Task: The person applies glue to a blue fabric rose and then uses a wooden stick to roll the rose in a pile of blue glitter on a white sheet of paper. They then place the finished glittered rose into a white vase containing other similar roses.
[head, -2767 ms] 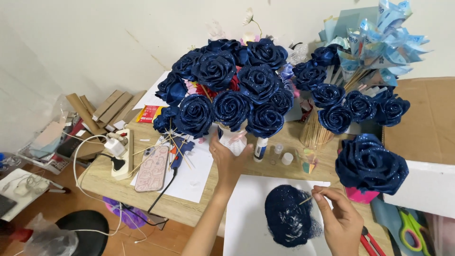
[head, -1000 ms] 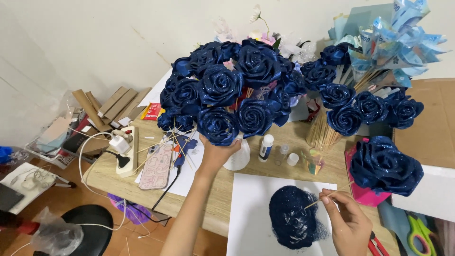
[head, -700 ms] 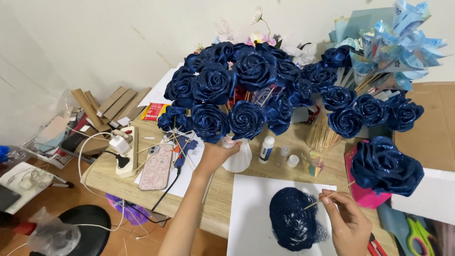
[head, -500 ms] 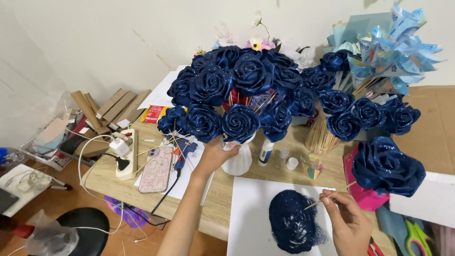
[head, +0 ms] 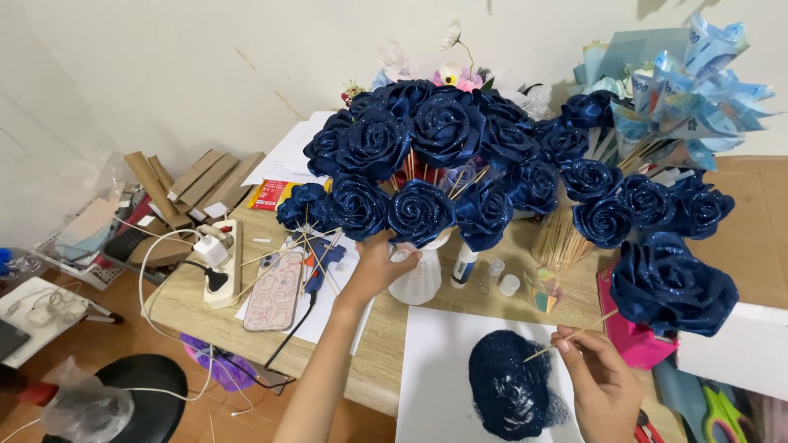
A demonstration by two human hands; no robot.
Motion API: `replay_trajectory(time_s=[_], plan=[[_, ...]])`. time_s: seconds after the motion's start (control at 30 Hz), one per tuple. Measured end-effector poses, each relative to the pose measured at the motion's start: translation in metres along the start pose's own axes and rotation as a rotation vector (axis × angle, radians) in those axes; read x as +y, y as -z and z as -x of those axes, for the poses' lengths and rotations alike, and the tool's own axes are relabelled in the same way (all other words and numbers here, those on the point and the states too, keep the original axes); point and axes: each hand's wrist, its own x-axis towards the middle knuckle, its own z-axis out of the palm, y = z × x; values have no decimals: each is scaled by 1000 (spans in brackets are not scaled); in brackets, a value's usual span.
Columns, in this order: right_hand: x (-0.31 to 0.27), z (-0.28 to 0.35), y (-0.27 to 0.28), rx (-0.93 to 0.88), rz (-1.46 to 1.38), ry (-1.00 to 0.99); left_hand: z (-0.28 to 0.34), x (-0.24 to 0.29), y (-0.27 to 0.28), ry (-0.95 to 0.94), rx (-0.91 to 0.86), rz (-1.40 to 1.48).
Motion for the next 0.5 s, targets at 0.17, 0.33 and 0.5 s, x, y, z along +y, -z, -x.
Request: replay_trajectory(time_s=[0.17, 0.33, 0.5], plan=[[1, 2, -2, -15, 6, 24, 7, -1, -21, 22, 98, -157], [-14, 5, -7, -5, 20, -34, 3, -2, -48, 147, 286, -282], [-5, 5, -1, 1, 17, -18, 4, -6, -52, 24, 396, -352]])
